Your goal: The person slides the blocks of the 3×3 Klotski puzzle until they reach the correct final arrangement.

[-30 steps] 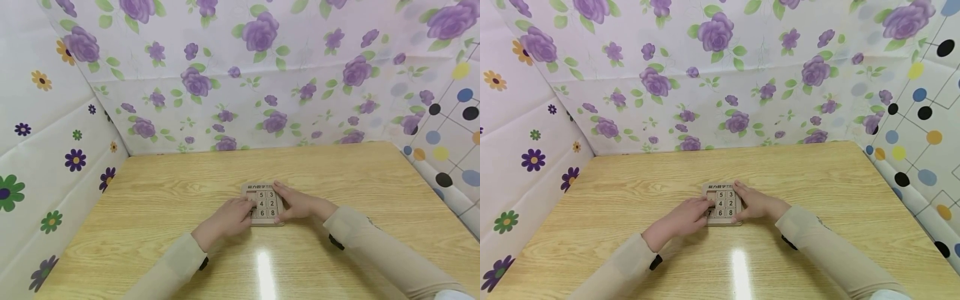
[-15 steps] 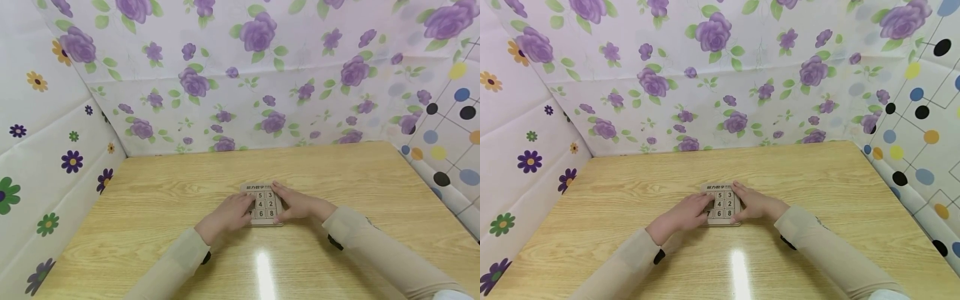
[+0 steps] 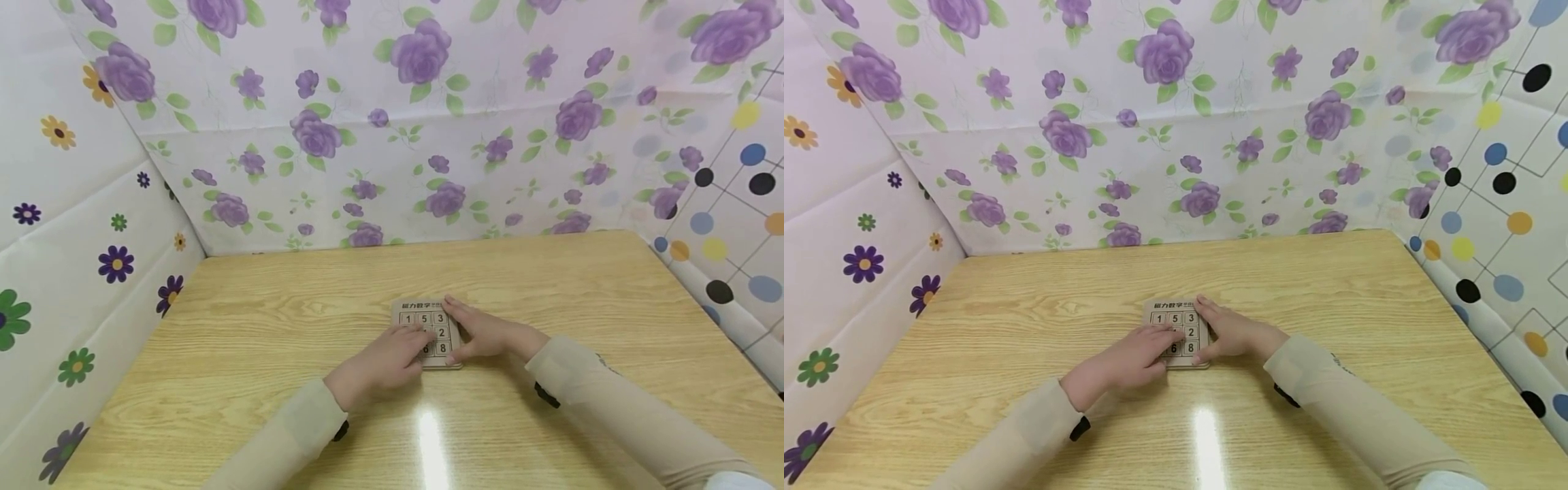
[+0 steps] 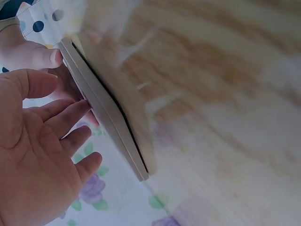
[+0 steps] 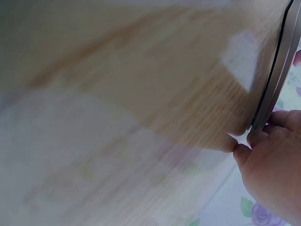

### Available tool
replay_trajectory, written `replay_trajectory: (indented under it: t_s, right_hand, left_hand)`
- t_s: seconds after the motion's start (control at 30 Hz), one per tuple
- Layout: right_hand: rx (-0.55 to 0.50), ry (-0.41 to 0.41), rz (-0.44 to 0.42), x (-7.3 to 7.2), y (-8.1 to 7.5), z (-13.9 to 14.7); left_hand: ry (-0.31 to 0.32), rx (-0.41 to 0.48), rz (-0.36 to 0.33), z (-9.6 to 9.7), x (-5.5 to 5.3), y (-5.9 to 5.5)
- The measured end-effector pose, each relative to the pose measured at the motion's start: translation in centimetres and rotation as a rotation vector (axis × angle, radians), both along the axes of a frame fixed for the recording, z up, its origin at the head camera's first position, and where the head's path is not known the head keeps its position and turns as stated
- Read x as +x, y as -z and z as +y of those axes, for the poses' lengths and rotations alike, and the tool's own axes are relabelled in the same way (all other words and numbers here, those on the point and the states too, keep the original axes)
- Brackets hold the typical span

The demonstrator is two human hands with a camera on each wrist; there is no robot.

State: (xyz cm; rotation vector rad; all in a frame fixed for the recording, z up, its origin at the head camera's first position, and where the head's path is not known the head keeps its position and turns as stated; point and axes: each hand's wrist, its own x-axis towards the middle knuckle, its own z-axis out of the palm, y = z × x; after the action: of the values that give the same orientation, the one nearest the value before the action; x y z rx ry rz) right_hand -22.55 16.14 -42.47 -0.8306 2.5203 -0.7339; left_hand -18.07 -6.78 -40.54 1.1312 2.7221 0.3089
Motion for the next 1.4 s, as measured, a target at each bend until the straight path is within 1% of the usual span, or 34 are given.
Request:
replay_trajectory:
  t_s: [0.23,0.5,0.67,0.77,0.9,1.0,1.17,1.3,1.4]
  right_hand:
    - [0.003,0.001,-0.001,-0.1,0.1,-0.1]
    - [0.011,0.011,0.000,-0.2,0.2,0.1]
    - [0.012,0.008,0.002,-0.2,0.1,0.0]
    - [0.007,0.014,-0.005,-0.1,0.0,0.0]
    - [0.003,0.017,-0.018,0.1,0.0,-0.1]
    - [0.003,0.014,-0.022,0.1,0.0,-0.1]
    - [-0.002,0.014,-0.020,0.2,0.1,-0.2]
    - [-0.001,0.014,-0.016,0.1,0.2,-0.2]
    - [0.004,0.013,-0.003,0.1,0.1,-0.1]
  left_hand:
    - [-0.019,0.014,-0.014,-0.8,0.3,-0.2]
    - [-0.064,0.027,-0.053,-2.1,0.6,-0.6]
    - [-0.057,0.033,-0.041,-2.3,0.5,-0.7]
    - [-0.036,0.047,-0.008,-2.2,0.2,-0.5]
    - [-0.028,0.072,0.020,-1.8,-0.3,-0.1]
    - [-0.039,0.072,0.018,-1.4,-0.8,0.1]
    - [-0.063,0.046,0.007,-0.7,-1.4,0.3]
    - [-0.084,0.016,-0.006,-0.4,-1.6,0.5]
    - [-0.092,-0.005,-0.002,-0.1,-1.6,0.4]
